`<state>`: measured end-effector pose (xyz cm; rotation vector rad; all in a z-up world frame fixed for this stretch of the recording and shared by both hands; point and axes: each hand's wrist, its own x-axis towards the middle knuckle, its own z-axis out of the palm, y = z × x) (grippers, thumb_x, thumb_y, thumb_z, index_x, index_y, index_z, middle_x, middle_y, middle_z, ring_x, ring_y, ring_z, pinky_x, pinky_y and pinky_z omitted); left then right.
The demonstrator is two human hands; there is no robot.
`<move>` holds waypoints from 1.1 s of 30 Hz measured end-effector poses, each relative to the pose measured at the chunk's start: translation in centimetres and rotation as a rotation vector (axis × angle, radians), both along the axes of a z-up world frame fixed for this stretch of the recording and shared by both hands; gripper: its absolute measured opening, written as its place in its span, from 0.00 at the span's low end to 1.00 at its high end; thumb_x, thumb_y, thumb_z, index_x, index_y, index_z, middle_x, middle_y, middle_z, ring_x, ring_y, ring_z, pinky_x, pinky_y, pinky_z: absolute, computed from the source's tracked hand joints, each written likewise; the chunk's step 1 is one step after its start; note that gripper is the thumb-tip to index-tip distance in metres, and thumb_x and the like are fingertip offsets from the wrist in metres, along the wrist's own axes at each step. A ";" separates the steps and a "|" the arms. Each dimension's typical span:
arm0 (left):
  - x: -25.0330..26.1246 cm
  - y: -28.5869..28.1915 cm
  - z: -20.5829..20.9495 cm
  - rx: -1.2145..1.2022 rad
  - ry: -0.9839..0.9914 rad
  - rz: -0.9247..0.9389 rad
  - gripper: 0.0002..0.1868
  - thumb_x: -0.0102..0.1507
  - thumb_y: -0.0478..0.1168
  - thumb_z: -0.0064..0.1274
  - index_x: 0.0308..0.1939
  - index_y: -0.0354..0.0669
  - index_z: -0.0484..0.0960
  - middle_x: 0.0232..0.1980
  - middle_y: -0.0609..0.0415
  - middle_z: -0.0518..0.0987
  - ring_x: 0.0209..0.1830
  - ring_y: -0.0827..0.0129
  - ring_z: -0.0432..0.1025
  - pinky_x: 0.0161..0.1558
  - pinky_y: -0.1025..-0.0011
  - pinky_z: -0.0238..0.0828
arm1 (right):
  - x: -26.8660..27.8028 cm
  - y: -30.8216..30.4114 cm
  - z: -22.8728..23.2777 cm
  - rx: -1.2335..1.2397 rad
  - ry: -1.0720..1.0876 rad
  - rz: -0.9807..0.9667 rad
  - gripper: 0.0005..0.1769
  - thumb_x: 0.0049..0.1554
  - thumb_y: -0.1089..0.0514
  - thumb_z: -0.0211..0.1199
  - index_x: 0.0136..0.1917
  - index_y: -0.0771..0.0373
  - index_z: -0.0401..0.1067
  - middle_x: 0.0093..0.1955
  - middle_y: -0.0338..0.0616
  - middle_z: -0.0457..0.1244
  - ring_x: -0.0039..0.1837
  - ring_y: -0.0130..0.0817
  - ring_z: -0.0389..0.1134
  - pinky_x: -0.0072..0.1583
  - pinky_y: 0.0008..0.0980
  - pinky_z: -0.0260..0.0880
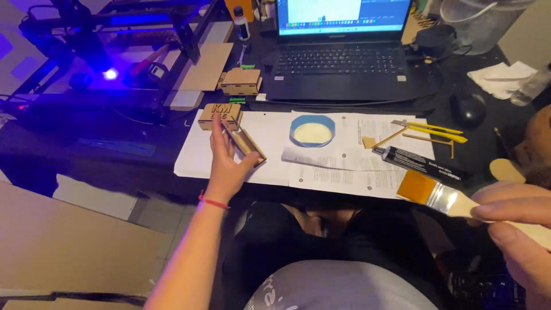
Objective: The person paints a small wooden block with a brush, applying a light-colored substance to the engraved letters and numbers on its surface. They rotate the block to cover different sides and then set it down on the desk.
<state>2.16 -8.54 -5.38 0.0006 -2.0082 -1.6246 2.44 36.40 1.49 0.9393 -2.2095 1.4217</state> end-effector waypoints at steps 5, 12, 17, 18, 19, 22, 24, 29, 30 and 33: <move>0.3 1.3 0.9 -0.175 -0.202 0.098 0.59 0.52 0.40 0.68 0.77 0.47 0.40 0.77 0.42 0.46 0.80 0.54 0.47 0.76 0.58 0.44 | -0.2 -0.4 -1.3 -0.126 -0.076 0.015 0.12 0.56 0.61 0.52 0.52 0.64 0.69 0.48 0.49 0.65 0.52 0.36 0.69 0.64 0.31 0.72; 0.9 1.0 2.4 -0.382 -0.429 0.182 0.58 0.49 0.48 0.68 0.76 0.54 0.47 0.77 0.44 0.50 0.76 0.54 0.53 0.72 0.56 0.49 | -0.2 0.6 -3.2 -0.144 -0.131 0.019 0.11 0.55 0.60 0.53 0.51 0.63 0.71 0.49 0.49 0.66 0.53 0.37 0.70 0.64 0.31 0.71; 1.3 -2.2 2.0 -0.623 -0.307 0.074 0.38 0.59 0.46 0.54 0.72 0.44 0.60 0.71 0.42 0.62 0.73 0.53 0.56 0.72 0.58 0.48 | -0.2 1.4 -4.3 -0.152 -0.173 0.016 0.10 0.56 0.61 0.55 0.50 0.63 0.73 0.48 0.49 0.67 0.52 0.36 0.71 0.60 0.29 0.73; 1.5 -2.5 2.1 -0.627 -0.306 0.074 0.38 0.59 0.46 0.54 0.72 0.44 0.60 0.71 0.42 0.62 0.73 0.53 0.56 0.72 0.58 0.48 | -0.5 1.6 -4.9 -0.156 -0.173 0.015 0.10 0.56 0.61 0.55 0.50 0.63 0.73 0.48 0.49 0.67 0.52 0.36 0.71 0.60 0.29 0.73; 1.6 -2.9 2.3 -0.649 -0.333 0.100 0.32 0.60 0.45 0.51 0.69 0.46 0.65 0.66 0.45 0.68 0.66 0.56 0.62 0.67 0.59 0.55 | -0.8 1.8 -5.5 -0.198 -0.175 0.047 0.11 0.55 0.60 0.56 0.50 0.62 0.73 0.47 0.48 0.68 0.50 0.35 0.71 0.59 0.28 0.73; 1.6 -3.4 2.2 -0.675 -0.395 0.198 0.25 0.60 0.45 0.50 0.61 0.48 0.74 0.54 0.52 0.77 0.53 0.60 0.70 0.56 0.61 0.64 | -1.0 1.9 -6.1 -0.229 -0.188 0.066 0.11 0.54 0.61 0.56 0.50 0.62 0.74 0.46 0.48 0.68 0.49 0.35 0.71 0.58 0.28 0.74; 1.6 -3.4 2.1 -0.678 -0.430 0.271 0.22 0.58 0.47 0.53 0.56 0.49 0.79 0.47 0.55 0.81 0.47 0.62 0.71 0.51 0.62 0.66 | -0.8 1.6 -5.8 -0.217 -0.200 0.053 0.11 0.54 0.62 0.56 0.50 0.63 0.74 0.46 0.49 0.68 0.50 0.35 0.72 0.58 0.28 0.74; 1.8 -3.1 0.4 -0.791 -0.378 0.397 0.14 0.60 0.51 0.53 0.45 0.53 0.83 0.42 0.61 0.83 0.44 0.63 0.74 0.44 0.62 0.68 | 0.1 1.1 -4.8 -0.216 -0.321 0.029 0.12 0.53 0.64 0.57 0.49 0.67 0.76 0.48 0.53 0.69 0.47 0.38 0.72 0.55 0.30 0.73; 1.9 -2.6 0.5 -0.792 -0.377 0.397 0.14 0.60 0.51 0.53 0.45 0.53 0.83 0.42 0.61 0.83 0.44 0.63 0.74 0.44 0.62 0.68 | -0.1 1.3 -5.2 -0.218 -0.321 0.028 0.12 0.53 0.64 0.57 0.49 0.67 0.76 0.48 0.53 0.69 0.47 0.38 0.72 0.55 0.30 0.73; 2.2 -1.0 1.2 -0.655 -0.400 0.454 0.13 0.60 0.50 0.50 0.43 0.53 0.83 0.39 0.59 0.83 0.40 0.62 0.75 0.43 0.62 0.68 | -0.4 1.6 -6.1 -0.267 -0.305 0.088 0.12 0.54 0.63 0.57 0.51 0.65 0.75 0.47 0.52 0.68 0.49 0.36 0.72 0.56 0.29 0.74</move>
